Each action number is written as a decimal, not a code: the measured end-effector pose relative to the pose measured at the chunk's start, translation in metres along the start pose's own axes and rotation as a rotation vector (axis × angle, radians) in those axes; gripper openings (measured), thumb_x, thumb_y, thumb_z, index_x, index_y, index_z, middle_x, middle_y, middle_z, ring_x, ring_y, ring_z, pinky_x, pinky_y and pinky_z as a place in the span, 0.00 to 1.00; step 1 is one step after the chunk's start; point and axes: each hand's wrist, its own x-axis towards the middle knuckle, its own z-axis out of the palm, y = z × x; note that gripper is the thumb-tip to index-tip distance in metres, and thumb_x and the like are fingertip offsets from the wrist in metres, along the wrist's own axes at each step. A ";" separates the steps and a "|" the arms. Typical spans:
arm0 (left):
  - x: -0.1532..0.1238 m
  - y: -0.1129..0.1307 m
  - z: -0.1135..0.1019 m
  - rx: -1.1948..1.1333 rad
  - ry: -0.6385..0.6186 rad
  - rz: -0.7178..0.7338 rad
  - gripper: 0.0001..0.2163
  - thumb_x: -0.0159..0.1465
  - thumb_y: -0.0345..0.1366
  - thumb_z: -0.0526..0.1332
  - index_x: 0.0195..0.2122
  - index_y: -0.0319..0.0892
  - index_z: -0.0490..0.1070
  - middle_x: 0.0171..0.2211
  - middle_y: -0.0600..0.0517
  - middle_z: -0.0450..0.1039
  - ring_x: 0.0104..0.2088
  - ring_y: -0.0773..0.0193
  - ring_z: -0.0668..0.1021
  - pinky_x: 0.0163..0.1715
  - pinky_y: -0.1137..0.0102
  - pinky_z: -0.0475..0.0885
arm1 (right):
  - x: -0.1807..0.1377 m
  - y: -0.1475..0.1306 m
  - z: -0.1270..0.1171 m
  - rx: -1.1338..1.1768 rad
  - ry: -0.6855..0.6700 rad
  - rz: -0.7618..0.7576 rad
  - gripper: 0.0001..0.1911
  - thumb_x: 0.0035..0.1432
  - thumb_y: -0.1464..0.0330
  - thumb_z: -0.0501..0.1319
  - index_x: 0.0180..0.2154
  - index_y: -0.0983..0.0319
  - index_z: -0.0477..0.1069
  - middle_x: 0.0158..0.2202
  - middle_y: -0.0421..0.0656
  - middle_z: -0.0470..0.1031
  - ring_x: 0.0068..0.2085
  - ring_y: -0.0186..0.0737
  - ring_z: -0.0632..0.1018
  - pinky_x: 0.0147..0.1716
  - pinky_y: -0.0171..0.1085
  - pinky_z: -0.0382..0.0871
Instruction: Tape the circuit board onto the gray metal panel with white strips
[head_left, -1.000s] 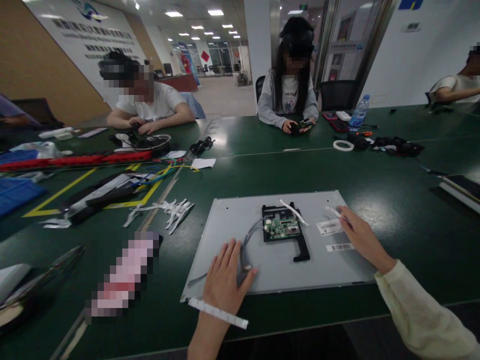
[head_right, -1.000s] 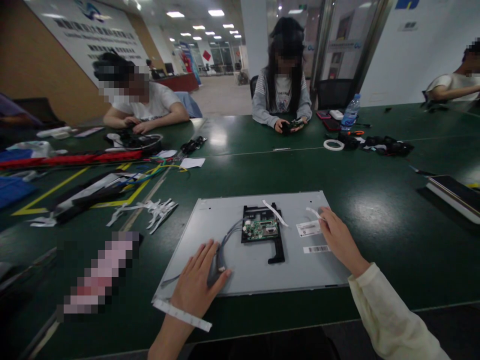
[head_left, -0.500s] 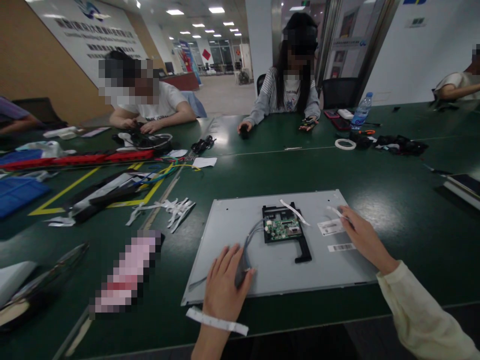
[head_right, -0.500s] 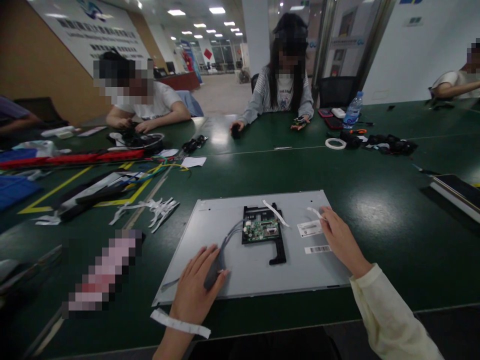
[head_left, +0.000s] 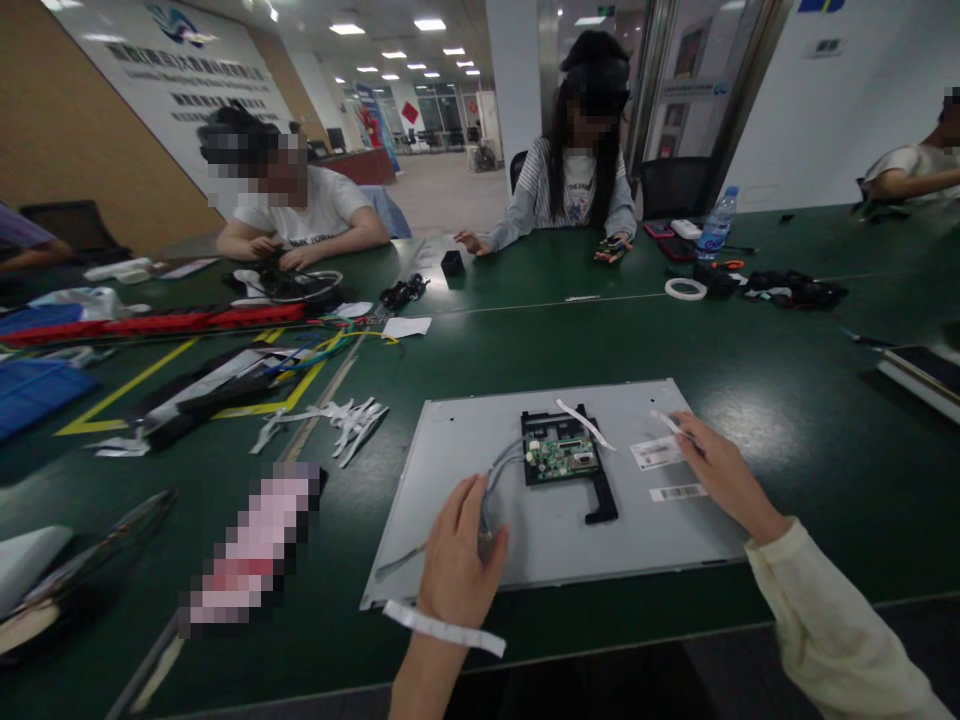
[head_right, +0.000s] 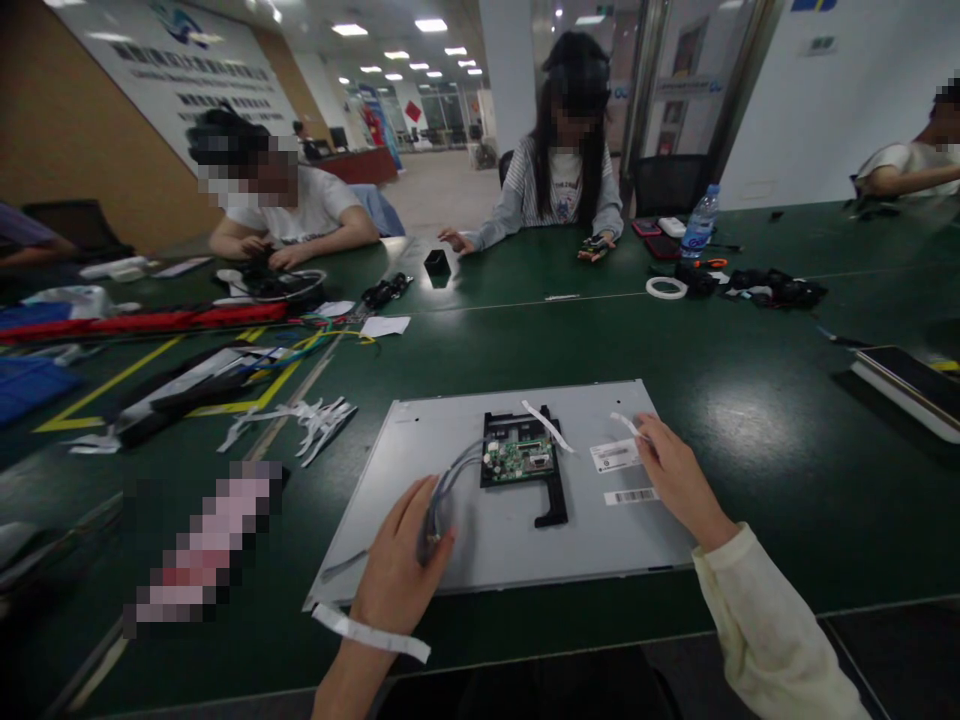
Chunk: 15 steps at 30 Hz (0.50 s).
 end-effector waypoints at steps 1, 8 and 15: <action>0.008 0.006 -0.001 0.001 -0.029 0.024 0.25 0.63 0.38 0.55 0.62 0.41 0.54 0.60 0.40 0.60 0.60 0.50 0.65 0.58 0.52 0.64 | 0.000 -0.001 0.000 -0.003 0.000 0.002 0.12 0.63 0.62 0.49 0.41 0.58 0.67 0.56 0.47 0.68 0.59 0.48 0.67 0.56 0.51 0.62; 0.068 0.030 0.004 0.074 -0.330 0.167 0.34 0.54 0.40 0.65 0.62 0.49 0.56 0.65 0.43 0.52 0.63 0.40 0.57 0.57 0.46 0.60 | 0.001 -0.002 -0.001 0.023 0.021 0.006 0.13 0.62 0.61 0.49 0.42 0.58 0.68 0.55 0.47 0.69 0.57 0.48 0.69 0.55 0.50 0.63; 0.095 0.010 0.018 0.013 -0.449 0.320 0.28 0.58 0.37 0.63 0.60 0.46 0.60 0.63 0.42 0.56 0.60 0.49 0.66 0.57 0.55 0.62 | 0.002 -0.006 -0.003 0.040 0.008 0.020 0.15 0.63 0.62 0.48 0.46 0.57 0.67 0.55 0.46 0.69 0.57 0.47 0.69 0.55 0.49 0.63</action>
